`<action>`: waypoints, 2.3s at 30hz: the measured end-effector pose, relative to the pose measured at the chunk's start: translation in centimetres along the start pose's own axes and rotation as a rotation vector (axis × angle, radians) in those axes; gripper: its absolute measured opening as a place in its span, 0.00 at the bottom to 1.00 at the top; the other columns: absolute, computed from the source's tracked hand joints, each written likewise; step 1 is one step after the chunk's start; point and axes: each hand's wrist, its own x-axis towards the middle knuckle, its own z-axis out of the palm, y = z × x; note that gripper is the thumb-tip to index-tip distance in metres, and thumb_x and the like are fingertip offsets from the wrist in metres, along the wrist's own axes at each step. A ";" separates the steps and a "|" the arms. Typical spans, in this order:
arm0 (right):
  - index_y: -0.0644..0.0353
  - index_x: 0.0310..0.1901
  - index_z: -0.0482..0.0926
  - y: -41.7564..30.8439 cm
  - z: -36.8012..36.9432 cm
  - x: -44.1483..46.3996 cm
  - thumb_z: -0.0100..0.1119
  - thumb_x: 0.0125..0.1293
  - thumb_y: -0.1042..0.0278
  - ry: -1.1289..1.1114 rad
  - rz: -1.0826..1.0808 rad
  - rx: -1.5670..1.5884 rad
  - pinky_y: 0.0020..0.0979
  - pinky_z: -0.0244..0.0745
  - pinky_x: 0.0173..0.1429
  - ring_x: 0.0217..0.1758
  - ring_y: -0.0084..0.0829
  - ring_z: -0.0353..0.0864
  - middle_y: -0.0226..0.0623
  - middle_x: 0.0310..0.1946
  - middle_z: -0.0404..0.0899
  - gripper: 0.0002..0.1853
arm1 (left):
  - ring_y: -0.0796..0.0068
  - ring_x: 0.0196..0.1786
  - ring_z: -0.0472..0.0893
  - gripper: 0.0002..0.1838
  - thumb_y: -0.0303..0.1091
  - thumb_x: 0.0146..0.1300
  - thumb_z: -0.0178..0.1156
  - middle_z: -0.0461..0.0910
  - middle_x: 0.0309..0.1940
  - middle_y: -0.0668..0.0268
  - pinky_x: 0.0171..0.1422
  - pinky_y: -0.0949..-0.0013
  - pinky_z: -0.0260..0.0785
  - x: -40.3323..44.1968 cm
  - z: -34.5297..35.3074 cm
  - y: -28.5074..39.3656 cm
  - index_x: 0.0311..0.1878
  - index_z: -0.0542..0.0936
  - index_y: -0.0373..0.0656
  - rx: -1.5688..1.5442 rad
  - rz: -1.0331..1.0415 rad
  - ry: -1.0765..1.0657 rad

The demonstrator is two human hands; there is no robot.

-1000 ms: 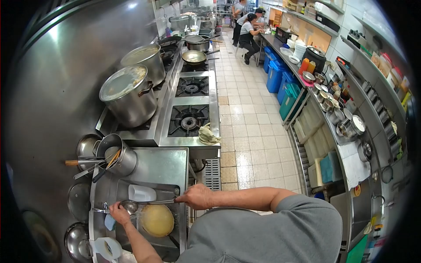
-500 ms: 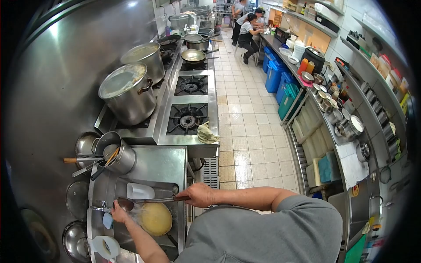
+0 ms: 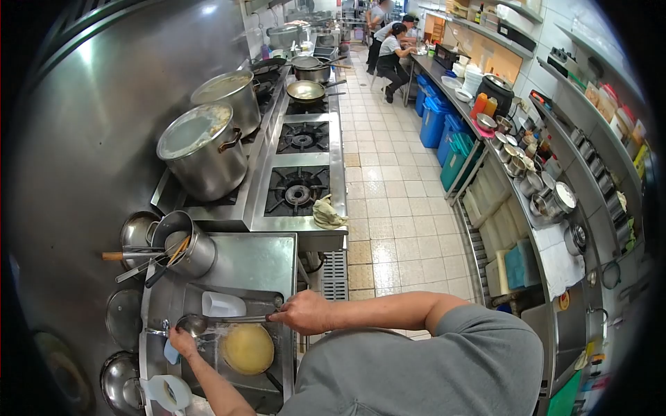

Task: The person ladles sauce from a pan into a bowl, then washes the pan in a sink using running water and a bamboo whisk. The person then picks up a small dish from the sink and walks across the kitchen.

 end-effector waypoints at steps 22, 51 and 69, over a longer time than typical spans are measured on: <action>0.57 0.31 0.81 -4.6 3.4 7.1 0.61 0.54 0.64 0.000 -0.406 -0.270 0.38 0.79 0.44 0.40 0.38 0.84 0.35 0.29 0.82 0.07 | 0.43 0.52 0.84 0.17 0.29 0.64 0.58 0.86 0.47 0.45 0.59 0.51 0.75 -8.6 4.8 -1.6 0.54 0.84 0.36 -0.020 -0.127 -0.076; 0.58 0.53 0.83 1.4 2.2 0.2 0.61 0.56 0.83 0.012 -0.038 0.184 0.41 0.80 0.50 0.47 0.47 0.83 0.41 0.57 0.82 0.21 | 0.65 0.43 0.77 0.15 0.49 0.65 0.55 0.80 0.38 0.67 0.52 0.53 0.71 -0.7 7.3 1.0 0.48 0.78 0.51 -1.774 -0.805 0.555; 0.58 0.59 0.77 2.5 7.2 6.2 0.63 0.64 0.70 -0.312 0.236 0.294 0.46 0.78 0.59 0.56 0.48 0.84 0.45 0.51 0.85 0.20 | 0.77 0.23 0.70 0.20 0.49 0.79 0.48 0.69 0.20 0.73 0.31 0.70 0.68 -5.4 3.5 2.8 0.34 0.74 0.45 -2.066 -1.020 -0.004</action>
